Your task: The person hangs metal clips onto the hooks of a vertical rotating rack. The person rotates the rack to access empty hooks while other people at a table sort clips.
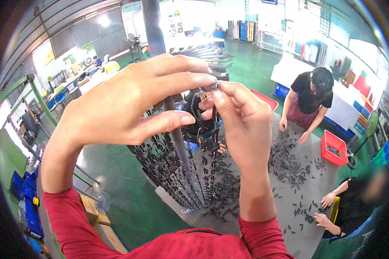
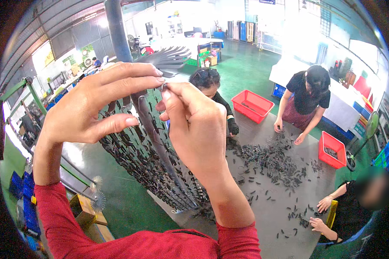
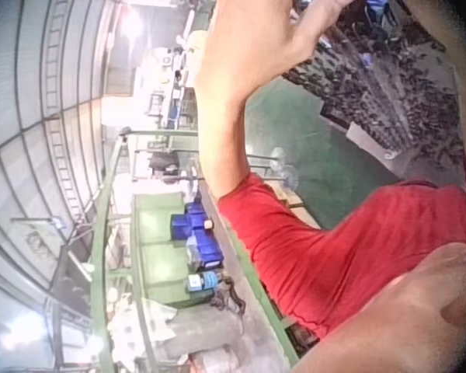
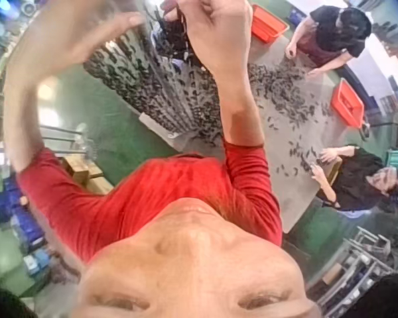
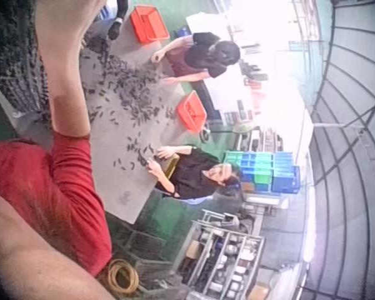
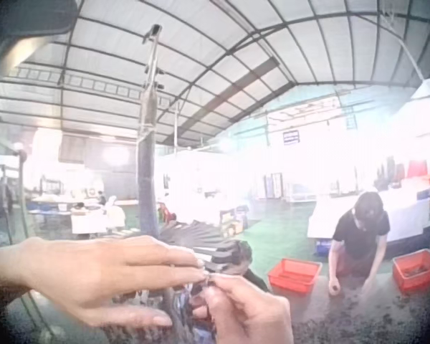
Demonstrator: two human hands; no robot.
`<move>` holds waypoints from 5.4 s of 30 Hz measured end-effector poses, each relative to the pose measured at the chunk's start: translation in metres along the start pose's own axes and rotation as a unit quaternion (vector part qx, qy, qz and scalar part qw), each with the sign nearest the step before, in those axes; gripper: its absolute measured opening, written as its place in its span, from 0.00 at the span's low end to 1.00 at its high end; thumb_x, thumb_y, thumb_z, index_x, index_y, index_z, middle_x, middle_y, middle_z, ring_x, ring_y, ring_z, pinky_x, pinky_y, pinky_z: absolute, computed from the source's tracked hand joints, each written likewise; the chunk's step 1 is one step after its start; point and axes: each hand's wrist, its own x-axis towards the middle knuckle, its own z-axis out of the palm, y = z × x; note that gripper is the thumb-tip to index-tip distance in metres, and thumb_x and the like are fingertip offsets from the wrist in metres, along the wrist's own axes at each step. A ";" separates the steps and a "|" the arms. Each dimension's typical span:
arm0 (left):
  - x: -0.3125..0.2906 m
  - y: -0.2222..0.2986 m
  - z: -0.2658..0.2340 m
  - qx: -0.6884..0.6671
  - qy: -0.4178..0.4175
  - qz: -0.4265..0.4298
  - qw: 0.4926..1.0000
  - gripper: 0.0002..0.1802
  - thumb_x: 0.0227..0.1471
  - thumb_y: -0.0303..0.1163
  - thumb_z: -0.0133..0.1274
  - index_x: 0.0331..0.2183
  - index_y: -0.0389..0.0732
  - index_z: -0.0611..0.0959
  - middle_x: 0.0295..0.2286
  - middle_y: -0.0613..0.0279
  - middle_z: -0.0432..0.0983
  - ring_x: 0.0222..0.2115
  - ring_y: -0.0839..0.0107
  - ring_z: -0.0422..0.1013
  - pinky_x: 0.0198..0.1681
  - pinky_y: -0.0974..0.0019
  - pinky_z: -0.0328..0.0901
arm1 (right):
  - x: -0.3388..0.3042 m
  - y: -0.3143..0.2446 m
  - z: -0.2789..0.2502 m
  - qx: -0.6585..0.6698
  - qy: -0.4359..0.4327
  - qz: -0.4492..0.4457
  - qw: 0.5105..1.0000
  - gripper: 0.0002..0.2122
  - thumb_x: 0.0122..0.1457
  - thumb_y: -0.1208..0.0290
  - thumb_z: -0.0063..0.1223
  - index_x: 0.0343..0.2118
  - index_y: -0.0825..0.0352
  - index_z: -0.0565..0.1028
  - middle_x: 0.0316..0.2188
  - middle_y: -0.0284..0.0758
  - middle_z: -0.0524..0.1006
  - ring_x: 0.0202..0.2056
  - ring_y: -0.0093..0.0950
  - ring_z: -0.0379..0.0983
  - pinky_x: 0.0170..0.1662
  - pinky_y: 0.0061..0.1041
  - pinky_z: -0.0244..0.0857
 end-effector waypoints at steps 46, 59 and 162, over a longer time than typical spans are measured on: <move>0.010 0.001 0.007 -0.003 0.003 0.022 1.000 0.30 0.51 0.40 0.55 0.54 0.41 0.73 0.52 0.49 0.69 0.52 0.49 0.66 0.55 0.53 0.61 | 0.002 0.009 -0.032 0.171 -0.079 0.030 0.982 0.03 0.57 0.77 0.52 0.29 0.70 0.75 0.28 0.28 0.71 0.31 0.17 0.64 0.37 0.17 0.56; 0.010 0.000 0.010 0.028 0.032 -0.037 0.998 0.30 0.50 0.39 0.56 0.54 0.42 0.73 0.52 0.48 0.66 0.53 0.50 0.64 0.55 0.53 0.60 | 0.003 0.022 -0.091 -0.405 -0.027 0.066 0.911 0.06 0.55 0.71 0.58 0.32 0.67 0.80 0.28 0.30 0.76 0.30 0.21 0.72 0.36 0.20 0.64; 0.005 -0.002 0.013 0.007 0.043 0.015 0.999 0.26 0.51 0.34 0.56 0.53 0.41 0.75 0.51 0.50 0.70 0.51 0.49 0.68 0.53 0.55 0.64 | -0.006 0.012 -0.015 0.065 0.064 -0.026 0.995 0.06 0.62 0.78 0.47 0.33 0.73 0.76 0.21 0.32 0.76 0.21 0.17 0.72 0.25 0.15 0.66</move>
